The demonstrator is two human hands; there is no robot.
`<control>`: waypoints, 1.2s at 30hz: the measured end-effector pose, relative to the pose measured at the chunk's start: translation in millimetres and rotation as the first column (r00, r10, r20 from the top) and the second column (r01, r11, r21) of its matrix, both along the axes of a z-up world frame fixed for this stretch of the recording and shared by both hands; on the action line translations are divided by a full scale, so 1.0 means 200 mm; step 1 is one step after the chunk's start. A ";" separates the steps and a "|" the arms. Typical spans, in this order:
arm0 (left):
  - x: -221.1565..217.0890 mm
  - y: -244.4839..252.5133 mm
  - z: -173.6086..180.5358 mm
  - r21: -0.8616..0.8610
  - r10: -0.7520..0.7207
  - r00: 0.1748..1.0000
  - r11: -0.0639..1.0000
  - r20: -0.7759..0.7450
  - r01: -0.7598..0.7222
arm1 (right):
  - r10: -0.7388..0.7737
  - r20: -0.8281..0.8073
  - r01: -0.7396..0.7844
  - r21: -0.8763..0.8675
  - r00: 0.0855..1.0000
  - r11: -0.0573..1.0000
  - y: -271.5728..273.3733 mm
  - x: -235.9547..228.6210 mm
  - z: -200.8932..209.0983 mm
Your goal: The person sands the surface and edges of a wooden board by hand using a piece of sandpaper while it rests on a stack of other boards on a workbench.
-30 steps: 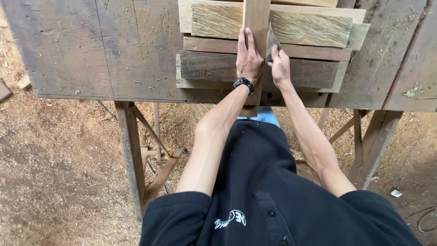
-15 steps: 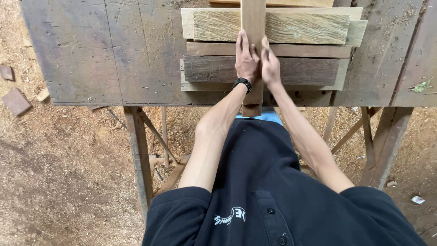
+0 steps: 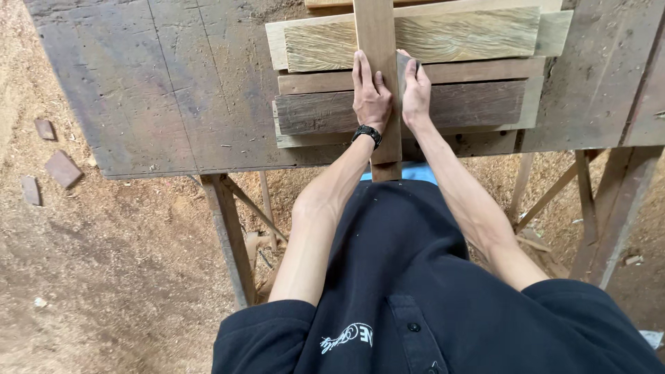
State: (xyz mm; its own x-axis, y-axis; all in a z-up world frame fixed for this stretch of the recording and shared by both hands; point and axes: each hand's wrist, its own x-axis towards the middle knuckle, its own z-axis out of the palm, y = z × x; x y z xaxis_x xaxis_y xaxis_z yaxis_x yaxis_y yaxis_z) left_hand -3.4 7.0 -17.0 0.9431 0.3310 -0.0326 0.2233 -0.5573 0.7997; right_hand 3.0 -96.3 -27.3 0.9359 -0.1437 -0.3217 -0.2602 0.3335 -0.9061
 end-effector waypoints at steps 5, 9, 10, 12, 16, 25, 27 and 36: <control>0.00 -0.02 0.03 0.050 -0.011 0.999 0.999 -0.033 0.012 | 0.026 -0.160 -0.016 0.062 0.987 0.998 -0.06 -0.24 0.10; 0.01 -0.03 0.04 0.100 -0.008 1.000 0.995 -0.029 0.011 | 0.011 -0.162 0.006 0.099 0.987 0.995 -0.02 -0.14 0.09; 0.01 -0.03 0.04 0.114 -0.011 1.000 0.993 -0.009 0.012 | 0.016 -0.124 -0.005 0.093 0.992 0.996 0.00 -0.07 0.08; 0.02 -0.03 0.03 0.124 -0.021 1.000 0.992 0.005 0.021 | 0.033 -0.049 -0.029 0.081 0.998 0.996 0.04 0.10 0.07; -0.01 -0.03 0.02 0.105 -0.013 1.000 0.994 -0.023 0.015 | 0.117 -0.021 -0.119 -0.132 0.993 0.984 0.06 0.20 0.14; 0.01 -0.02 0.03 0.118 -0.022 0.998 0.993 -0.053 0.028 | 0.330 -0.051 -0.323 -0.386 0.943 0.864 0.00 -0.14 0.23; 0.01 -0.02 0.02 0.112 -0.033 0.999 0.993 -0.023 0.035 | 0.287 -0.015 -0.275 -0.339 0.958 0.900 0.01 0.04 0.14; 0.00 -0.02 0.06 0.048 -0.022 0.998 0.999 -0.062 0.025 | 0.471 0.004 -0.383 -0.574 0.882 0.723 -0.06 -0.11 0.16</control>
State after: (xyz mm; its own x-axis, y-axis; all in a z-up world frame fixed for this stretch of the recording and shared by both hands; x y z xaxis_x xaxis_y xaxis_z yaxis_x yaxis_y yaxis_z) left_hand -3.1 3.0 -4.7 0.9474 0.3110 -0.0755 0.2576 -0.6009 0.7567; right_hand -19.3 -107.8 4.2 0.9687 0.1739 -0.1774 -0.1101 -0.3394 -0.9342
